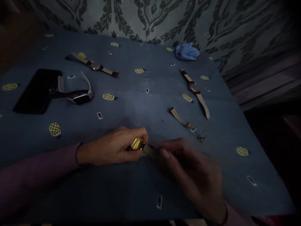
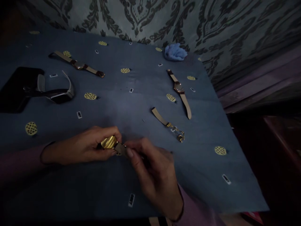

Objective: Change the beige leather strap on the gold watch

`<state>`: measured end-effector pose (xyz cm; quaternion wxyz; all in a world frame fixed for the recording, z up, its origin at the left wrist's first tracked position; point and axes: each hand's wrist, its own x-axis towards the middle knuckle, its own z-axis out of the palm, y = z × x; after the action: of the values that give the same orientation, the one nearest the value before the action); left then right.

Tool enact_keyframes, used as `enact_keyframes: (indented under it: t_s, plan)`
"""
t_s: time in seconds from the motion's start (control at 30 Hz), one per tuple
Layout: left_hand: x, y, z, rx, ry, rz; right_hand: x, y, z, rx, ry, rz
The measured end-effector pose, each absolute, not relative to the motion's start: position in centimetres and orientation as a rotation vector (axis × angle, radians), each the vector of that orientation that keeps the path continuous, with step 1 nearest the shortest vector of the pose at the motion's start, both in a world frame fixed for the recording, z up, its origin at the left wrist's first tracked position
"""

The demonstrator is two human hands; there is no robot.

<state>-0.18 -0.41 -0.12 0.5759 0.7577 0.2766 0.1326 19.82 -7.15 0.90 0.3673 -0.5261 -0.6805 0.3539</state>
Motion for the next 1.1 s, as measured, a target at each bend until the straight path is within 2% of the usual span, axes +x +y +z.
enact_keyframes:
  t_s: [0.17, 0.37, 1.1]
  plan:
    - [-0.1, -0.5, 0.0, 1.784, 0.639, 0.319, 19.2, -7.2, 0.0, -1.278, -1.965, 0.799]
    - [-0.1, -0.6, 0.1, 1.805, 0.647, 0.295, 19.4, -7.4, -0.6, -1.225, -2.066, 0.837]
    - [-0.1, -0.7, 0.1, 1.829, 0.666, 0.25, 19.1, -7.4, -0.7, -1.156, -2.066, 0.856]
